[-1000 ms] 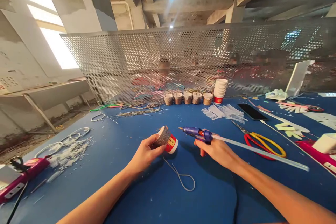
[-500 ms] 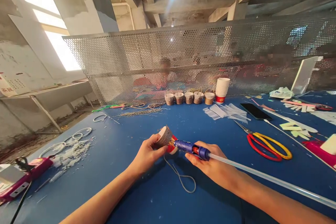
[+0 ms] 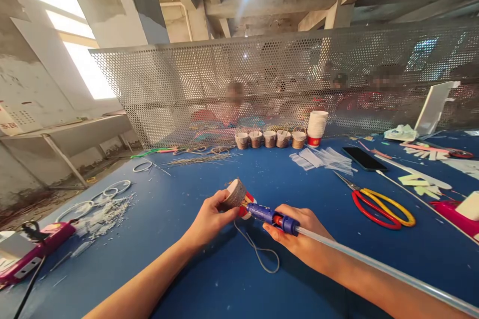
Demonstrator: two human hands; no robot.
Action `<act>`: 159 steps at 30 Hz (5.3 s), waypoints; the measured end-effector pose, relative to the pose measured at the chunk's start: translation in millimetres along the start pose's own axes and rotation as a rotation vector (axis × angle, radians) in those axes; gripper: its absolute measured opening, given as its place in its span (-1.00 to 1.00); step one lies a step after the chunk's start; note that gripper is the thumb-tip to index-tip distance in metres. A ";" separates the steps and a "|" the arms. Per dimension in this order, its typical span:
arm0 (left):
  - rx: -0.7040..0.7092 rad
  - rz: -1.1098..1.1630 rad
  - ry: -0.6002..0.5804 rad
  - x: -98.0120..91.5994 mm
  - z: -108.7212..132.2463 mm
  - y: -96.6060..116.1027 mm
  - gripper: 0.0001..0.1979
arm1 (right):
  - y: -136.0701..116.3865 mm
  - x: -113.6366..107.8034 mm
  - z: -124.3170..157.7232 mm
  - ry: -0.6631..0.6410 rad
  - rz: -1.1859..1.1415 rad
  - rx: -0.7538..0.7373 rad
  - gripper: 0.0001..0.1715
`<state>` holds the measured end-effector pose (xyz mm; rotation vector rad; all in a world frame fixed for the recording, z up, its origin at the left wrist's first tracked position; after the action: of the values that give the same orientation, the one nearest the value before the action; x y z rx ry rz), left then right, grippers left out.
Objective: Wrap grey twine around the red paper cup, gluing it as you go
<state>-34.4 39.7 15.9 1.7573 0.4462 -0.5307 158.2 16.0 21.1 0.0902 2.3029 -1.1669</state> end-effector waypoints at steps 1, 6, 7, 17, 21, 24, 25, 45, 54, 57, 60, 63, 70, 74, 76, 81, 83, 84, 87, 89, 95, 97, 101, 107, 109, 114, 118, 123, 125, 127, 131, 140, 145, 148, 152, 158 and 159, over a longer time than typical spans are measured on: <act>-0.005 0.002 0.001 0.0 0.2 0.5 -0.79 | -1.0 1.1 0.3 -0.015 0.011 -0.012 -0.68; -0.032 -0.003 -0.020 0.3 1.7 1.8 -0.78 | -4.3 0.5 0.1 -0.019 -0.002 -0.030 -0.67; -0.033 0.002 -0.025 0.4 1.9 1.8 -0.78 | -4.4 -0.5 0.0 -0.006 -0.005 -0.028 -0.67; -0.054 0.123 -0.101 1.6 0.7 -1.2 -0.76 | -2.2 -5.9 0.4 0.024 -0.003 -0.016 -0.65; -0.053 0.162 -0.126 2.3 0.6 -2.4 -0.75 | -2.6 -5.9 1.0 0.021 -0.014 -0.007 -0.65; -0.047 0.164 -0.129 1.8 0.3 -4.5 -0.75 | -5.9 -3.6 1.5 -0.009 -0.010 -0.039 -0.67; -0.048 0.168 -0.132 1.7 0.1 -5.3 -0.74 | -6.3 -3.7 1.4 -0.010 -0.011 -0.041 -0.67; -0.059 0.189 -0.148 1.0 0.0 -1.8 -0.71 | 4.6 -11.1 0.0 0.035 -0.019 0.092 -0.65; -0.040 0.212 -0.139 -0.1 -0.8 -4.7 -0.78 | 8.7 -10.3 -2.1 0.046 -0.066 0.122 -0.65; -0.033 0.212 -0.147 0.4 -0.9 -5.5 -0.80 | 6.2 -9.3 -2.2 0.036 -0.039 0.115 -0.65; -0.032 0.208 -0.162 1.6 -1.1 -5.6 -0.79 | -0.6 -5.0 0.0 -0.006 -0.029 0.097 -0.66; -0.033 0.202 -0.170 2.4 -1.4 -5.8 -0.77 | -5.4 -2.4 2.0 -0.023 -0.062 0.085 -0.67; -0.023 0.220 -0.183 2.3 -0.8 -7.3 -0.81 | 6.4 -10.8 -2.4 0.051 -0.050 0.128 -0.66; -0.033 0.232 -0.195 2.6 -0.9 -6.9 -0.76 | 10.0 -12.6 -4.5 0.074 -0.065 0.141 -0.65; -0.032 0.230 -0.195 2.5 -1.4 -6.7 -0.74 | 7.2 -10.5 -3.6 0.050 -0.064 0.134 -0.65; -0.026 0.188 -0.182 2.3 -2.4 -7.3 -0.76 | -1.7 -3.8 0.9 -0.020 -0.020 0.111 -0.67; -0.032 0.176 -0.177 2.3 -2.2 -7.3 -0.72 | -0.5 -3.2 1.6 -0.022 -0.027 0.115 -0.66; -0.036 0.172 -0.176 2.4 -2.1 -7.1 -0.71 | 1.4 -3.7 1.4 -0.014 -0.034 0.118 -0.66; -0.043 0.179 -0.167 2.0 -1.6 -6.7 -0.73 | 10.4 -8.6 -1.0 0.051 -0.064 0.149 -0.66; -0.042 0.196 -0.155 1.1 -1.7 -7.0 -0.77 | 16.6 -12.3 -3.9 0.082 -0.115 0.185 -0.66; -0.059 0.255 -0.166 -0.6 -1.3 -8.6 -0.78 | 38.9 -21.2 -12.6 0.082 -0.266 0.413 -0.58; -0.060 0.262 -0.159 -1.2 -1.0 -7.6 -0.77 | 50.7 -24.6 -14.8 0.095 -0.177 0.478 -0.53; -0.065 0.240 -0.114 -2.7 -0.2 -5.6 -0.76 | 72.1 -28.8 -21.0 0.123 0.032 0.495 -0.57; -0.007 0.171 -0.031 -8.9 0.7 -1.8 -0.77 | 71.9 -36.3 -13.2 0.087 0.176 0.504 -0.55; 0.017 0.152 -0.022 -9.4 0.9 -0.2 -0.77 | 62.6 -42.9 -1.5 0.077 0.315 0.513 -0.59; 0.083 0.083 0.003 -5.9 2.4 6.1 -0.74 | 18.3 -52.6 21.7 0.155 0.630 0.298 -0.77; 0.137 -0.012 0.095 -7.3 6.0 11.6 -0.74 | -9.6 -33.8 13.3 0.182 0.327 0.178 -0.86; 0.152 -0.082 0.227 -14.1 11.5 12.8 -0.81 | 1.1 28.4 -15.0 0.140 -0.575 0.476 -0.72; 0.198 -0.125 0.271 -15.9 13.9 14.9 -0.87 | 3.9 51.0 -24.9 0.204 -0.923 0.548 -0.56; 0.269 -0.214 0.314 -17.1 16.7 19.1 -0.90 | 0.7 69.6 -32.8 0.166 -1.209 0.592 -0.54; 0.354 -0.371 0.386 -19.5 20.7 26.4 -0.82 | -5.4 78.5 -32.7 0.037 -1.337 0.705 -0.53; 0.226 -0.360 0.277 -15.2 15.2 23.9 -0.79 | -5.3 31.8 -30.0 0.017 -0.564 0.399 -0.84; 0.045 -0.152 0.058 -8.6 10.5 16.6 -0.85 | -10.9 23.9 -37.3 0.058 -0.380 0.250 -0.79; -0.005 -0.061 -0.040 -4.4 9.9 14.3 -0.85 | -9.7 22.1 -40.6 0.121 -0.299 0.208 -0.82; -0.037 -0.020 -0.098 -0.2 10.2 10.2 -0.86 | -3.5 24.5 -42.2 0.170 -0.253 0.201 -0.85; -0.046 0.004 -0.096 0.3 10.6 11.4 -0.83 | -1.5 27.6 -38.6 0.182 -0.242 0.207 -0.89; -0.044 0.005 -0.090 0.0 10.7 12.3 -0.83 | -2.4 27.8 -38.0 0.178 -0.232 0.210 -0.90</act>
<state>-28.9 26.5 23.4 1.6854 0.3872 -0.5896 117.1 38.5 26.8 0.0039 2.3849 -1.5747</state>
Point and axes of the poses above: each hand's wrist, its own z-axis away from the middle knuckle, its own x-axis out of the palm, y = z × x, the point moved 5 cm from there along -z, towards the middle knuckle, and after that the axes turned 15 degrees about -z, right-handed, at the moved point
